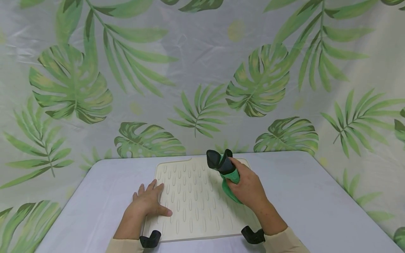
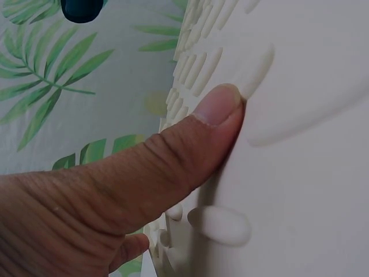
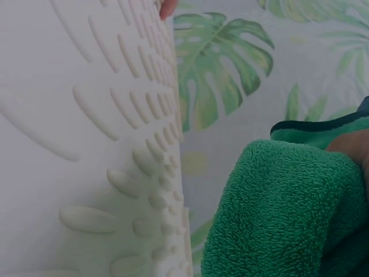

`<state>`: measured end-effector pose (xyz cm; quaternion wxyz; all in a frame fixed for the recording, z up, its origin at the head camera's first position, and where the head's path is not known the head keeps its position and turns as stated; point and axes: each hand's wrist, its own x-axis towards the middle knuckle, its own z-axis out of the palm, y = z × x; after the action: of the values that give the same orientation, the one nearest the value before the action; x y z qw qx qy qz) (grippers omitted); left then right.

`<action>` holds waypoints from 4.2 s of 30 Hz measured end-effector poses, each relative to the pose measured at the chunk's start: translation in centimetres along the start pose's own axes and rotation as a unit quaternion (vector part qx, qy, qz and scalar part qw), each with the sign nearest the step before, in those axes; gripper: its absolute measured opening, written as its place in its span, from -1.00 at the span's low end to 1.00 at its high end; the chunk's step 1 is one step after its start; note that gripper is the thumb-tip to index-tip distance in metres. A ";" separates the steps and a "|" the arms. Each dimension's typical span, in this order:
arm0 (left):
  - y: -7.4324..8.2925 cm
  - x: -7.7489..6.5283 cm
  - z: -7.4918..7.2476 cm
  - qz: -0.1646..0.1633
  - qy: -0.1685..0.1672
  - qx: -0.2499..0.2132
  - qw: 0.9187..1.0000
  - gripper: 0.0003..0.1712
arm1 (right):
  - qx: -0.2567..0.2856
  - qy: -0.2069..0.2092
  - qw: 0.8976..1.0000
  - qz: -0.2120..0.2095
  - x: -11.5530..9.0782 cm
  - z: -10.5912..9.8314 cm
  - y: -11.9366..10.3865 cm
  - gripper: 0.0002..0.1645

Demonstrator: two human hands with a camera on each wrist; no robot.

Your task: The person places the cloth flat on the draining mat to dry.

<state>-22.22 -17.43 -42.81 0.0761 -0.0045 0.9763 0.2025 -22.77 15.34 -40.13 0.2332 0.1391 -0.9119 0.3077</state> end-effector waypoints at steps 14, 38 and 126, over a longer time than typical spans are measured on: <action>0.1 -0.1 -0.1 0.002 0.003 0.002 1.000 0.37 | 0.002 -0.002 1.000 -0.007 -0.1 0.1 0.0 -0.13; 0.2 0.1 -0.2 0.008 -0.003 0.005 1.000 0.36 | -0.011 -0.012 1.000 -0.016 -0.2 0.7 -0.3 -0.16; 0.0 0.1 -0.1 0.004 -0.011 -0.004 1.000 0.35 | -0.112 -0.325 0.929 0.134 -0.5 -2.4 0.4 0.11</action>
<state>-22.31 -17.46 -42.69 0.0860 0.0015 0.9746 0.2068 -21.71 17.20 -38.94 -0.1053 0.0807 -0.9765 0.1699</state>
